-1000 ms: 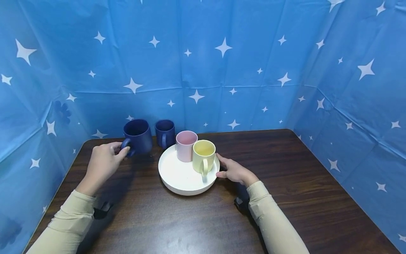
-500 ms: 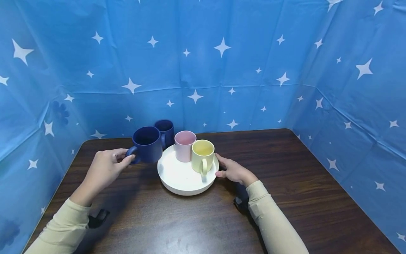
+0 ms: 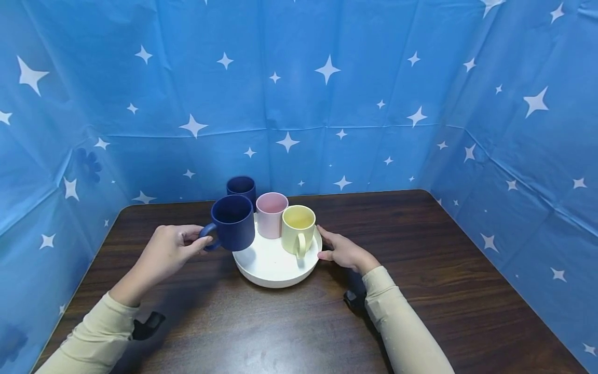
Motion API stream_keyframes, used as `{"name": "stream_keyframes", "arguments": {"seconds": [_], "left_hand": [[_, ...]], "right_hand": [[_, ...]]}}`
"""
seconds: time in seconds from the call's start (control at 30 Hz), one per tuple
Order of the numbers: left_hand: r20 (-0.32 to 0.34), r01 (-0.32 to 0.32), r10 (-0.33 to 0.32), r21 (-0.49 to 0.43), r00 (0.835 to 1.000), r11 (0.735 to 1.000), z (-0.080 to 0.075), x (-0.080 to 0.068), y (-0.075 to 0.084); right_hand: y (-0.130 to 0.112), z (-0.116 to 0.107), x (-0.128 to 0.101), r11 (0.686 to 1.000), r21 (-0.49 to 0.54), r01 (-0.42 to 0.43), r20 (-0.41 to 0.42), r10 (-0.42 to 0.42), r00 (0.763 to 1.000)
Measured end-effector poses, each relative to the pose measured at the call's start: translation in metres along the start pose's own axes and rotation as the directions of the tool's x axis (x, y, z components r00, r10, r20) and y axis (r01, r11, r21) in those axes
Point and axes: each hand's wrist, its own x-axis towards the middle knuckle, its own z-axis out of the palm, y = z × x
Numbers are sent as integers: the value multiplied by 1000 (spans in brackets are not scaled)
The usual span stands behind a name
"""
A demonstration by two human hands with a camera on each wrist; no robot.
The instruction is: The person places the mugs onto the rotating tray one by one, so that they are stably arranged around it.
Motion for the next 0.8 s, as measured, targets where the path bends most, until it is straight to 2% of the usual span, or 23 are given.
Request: {"name": "stream_keyframes", "arguments": {"seconds": [0.27, 0.57, 0.8], "left_hand": [[70, -25, 31, -90, 997, 996, 12, 1, 2], [135, -55, 75, -148, 988, 987, 27, 2, -1], [198, -47, 85, -192, 977, 980, 36, 4, -1]], "right_hand": [[0, -1, 0, 1000, 14, -1, 14, 1, 1000], [-1, -2, -2, 999, 40, 18, 39, -20, 999], [0, -3, -2, 999, 32, 17, 34, -18, 999]]}}
